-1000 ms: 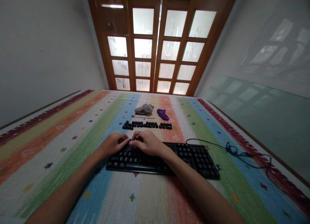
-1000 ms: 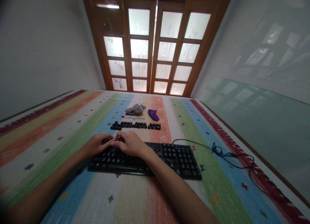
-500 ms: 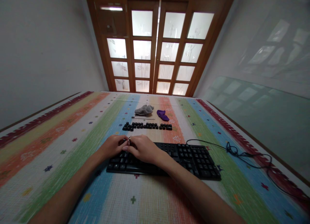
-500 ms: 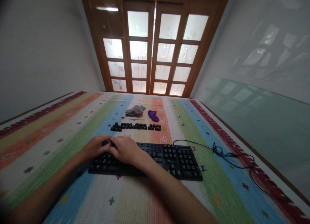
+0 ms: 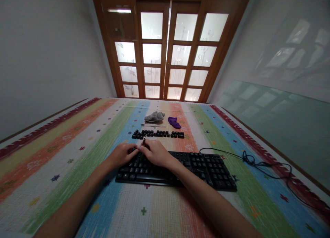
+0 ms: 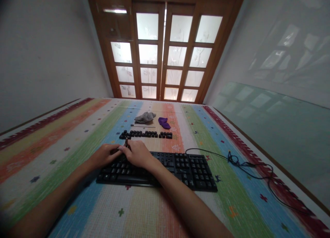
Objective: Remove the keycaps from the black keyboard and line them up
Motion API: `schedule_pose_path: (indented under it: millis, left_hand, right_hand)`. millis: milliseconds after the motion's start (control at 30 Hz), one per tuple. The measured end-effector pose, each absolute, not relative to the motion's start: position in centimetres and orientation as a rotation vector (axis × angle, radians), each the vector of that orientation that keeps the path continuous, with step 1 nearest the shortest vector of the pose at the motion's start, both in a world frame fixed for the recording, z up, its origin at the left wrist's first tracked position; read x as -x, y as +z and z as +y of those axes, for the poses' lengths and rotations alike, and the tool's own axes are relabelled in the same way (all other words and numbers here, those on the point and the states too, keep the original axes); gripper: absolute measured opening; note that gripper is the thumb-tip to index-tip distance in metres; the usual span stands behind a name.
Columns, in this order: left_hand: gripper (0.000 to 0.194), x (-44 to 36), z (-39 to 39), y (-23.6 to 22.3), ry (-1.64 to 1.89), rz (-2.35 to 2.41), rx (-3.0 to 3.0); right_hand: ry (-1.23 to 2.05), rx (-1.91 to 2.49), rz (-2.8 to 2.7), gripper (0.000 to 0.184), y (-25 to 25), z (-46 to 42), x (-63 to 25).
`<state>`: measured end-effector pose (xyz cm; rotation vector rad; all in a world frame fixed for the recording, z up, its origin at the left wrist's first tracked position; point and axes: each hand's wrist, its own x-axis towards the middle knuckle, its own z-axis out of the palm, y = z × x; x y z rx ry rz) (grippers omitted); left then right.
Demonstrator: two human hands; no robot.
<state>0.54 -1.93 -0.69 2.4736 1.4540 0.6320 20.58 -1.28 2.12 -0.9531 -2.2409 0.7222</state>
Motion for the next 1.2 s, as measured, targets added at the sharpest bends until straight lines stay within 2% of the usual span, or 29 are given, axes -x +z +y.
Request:
schedule_pose_path:
  millis: [333, 1200]
  left_hand:
    - [0.028, -0.5, -1.9, -0.8, 0.679, 1.445, -2.476]
    - [0.033, -0.6, -1.7, -1.1, 0.647, 1.47, -2.448]
  right_hand:
    - [0.656, 1.055, -2.173, 0.025, 1.5, -1.1, -19.8]
    - [0.717, 1.165, -2.133, 0.023, 1.7, -1.5, -19.4]
